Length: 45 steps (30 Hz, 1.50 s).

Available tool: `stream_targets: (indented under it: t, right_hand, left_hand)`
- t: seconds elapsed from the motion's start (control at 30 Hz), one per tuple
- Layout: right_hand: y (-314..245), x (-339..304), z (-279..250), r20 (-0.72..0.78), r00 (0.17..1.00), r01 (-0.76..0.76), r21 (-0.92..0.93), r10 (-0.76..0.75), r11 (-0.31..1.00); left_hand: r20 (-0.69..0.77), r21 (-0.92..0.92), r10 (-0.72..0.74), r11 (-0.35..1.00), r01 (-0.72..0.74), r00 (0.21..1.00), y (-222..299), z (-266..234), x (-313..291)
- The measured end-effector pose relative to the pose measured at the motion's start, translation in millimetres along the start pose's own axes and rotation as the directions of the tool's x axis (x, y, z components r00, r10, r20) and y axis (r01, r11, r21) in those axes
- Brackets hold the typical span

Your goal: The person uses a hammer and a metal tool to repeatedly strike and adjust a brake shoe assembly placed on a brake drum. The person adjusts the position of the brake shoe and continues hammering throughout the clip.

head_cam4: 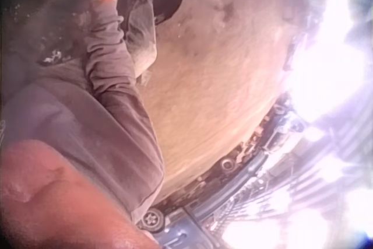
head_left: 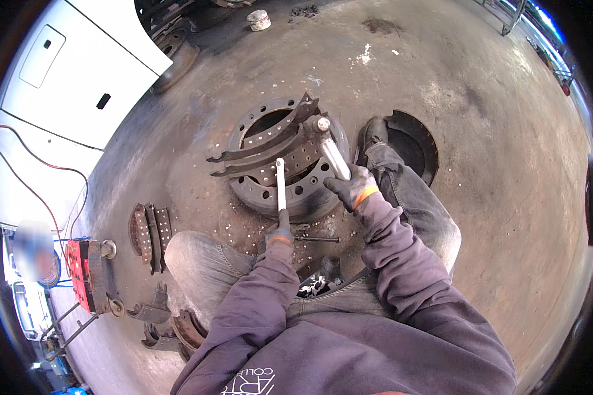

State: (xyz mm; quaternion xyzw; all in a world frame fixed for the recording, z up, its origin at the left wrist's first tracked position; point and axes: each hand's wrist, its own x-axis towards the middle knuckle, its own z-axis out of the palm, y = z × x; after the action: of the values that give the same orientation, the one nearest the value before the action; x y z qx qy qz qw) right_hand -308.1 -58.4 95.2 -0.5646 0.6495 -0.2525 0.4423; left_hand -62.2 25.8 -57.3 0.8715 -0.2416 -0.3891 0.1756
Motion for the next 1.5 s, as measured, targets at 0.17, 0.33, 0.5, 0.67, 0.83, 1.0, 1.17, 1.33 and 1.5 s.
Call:
stream_targets:
  t: [0.17, 0.33, 0.5, 0.67, 0.83, 1.0, 1.17, 1.33, 1.5]
  right_hand:
    - [-14.5, -8.3, 17.1, 0.062, 0.998, -0.011, -0.08, 0.016, 0.997]
    - [-55.3, -27.4, 6.7, 0.115, 0.986, 0.131, -0.082, -0.121, 0.988]
    - [-163.8, -72.5, -16.4, -0.211, 0.896, 0.437, 0.261, -0.391, 0.861]
    - [-67.2, -6.4, 44.8, -0.314, 0.853, 0.418, -0.064, -0.416, 0.906]
    - [-42.3, 17.4, 64.4, 0.15, 0.986, 0.152, -0.574, -0.079, 0.805]
    - [-146.8, -53.9, 33.6, -0.005, 0.954, 0.296, 0.153, -0.299, 0.943]
    - [-115.8, -30.9, 69.7, -0.263, 0.896, 0.421, 0.242, -0.358, 0.874]
    - [1.6, 29.0, 93.9, 0.109, 0.993, 0.008, -0.468, 0.048, 0.884]
    - [-79.4, -31.6, 58.7, 0.057, 0.991, 0.126, -0.1, -0.121, 0.987]
  left_hand:
    - [-0.083, 0.031, 0.083, 0.996, -0.081, 0.993, -13.0, 3.3, 8.8]
    - [-0.004, -0.026, 0.196, 0.98, -0.196, 0.981, 20.1, -14.4, -41.3]
    - [0.007, -0.011, 0.23, 0.973, -0.23, 0.973, -6.5, -14.5, -26.1]
    - [0.067, -0.054, 0.247, 0.968, -0.243, 0.967, 2.0, -3.0, -18.3]
    - [0.053, 0.009, 0.231, 0.973, -0.232, 0.972, -0.4, 1.9, 3.2]
    - [0.007, -0.109, 0.171, 0.98, -0.169, 0.985, -21.9, 15.3, 9.8]
    - [-0.011, -0.013, 0.316, 0.948, -0.317, 0.949, -36.3, 32.0, 32.2]
    - [0.055, -0.087, 0.229, 0.971, -0.224, 0.972, -7.3, 0.4, -0.5]
    - [0.086, -0.029, 0.226, 0.974, -0.224, 0.97, -0.6, -13.7, -18.0]
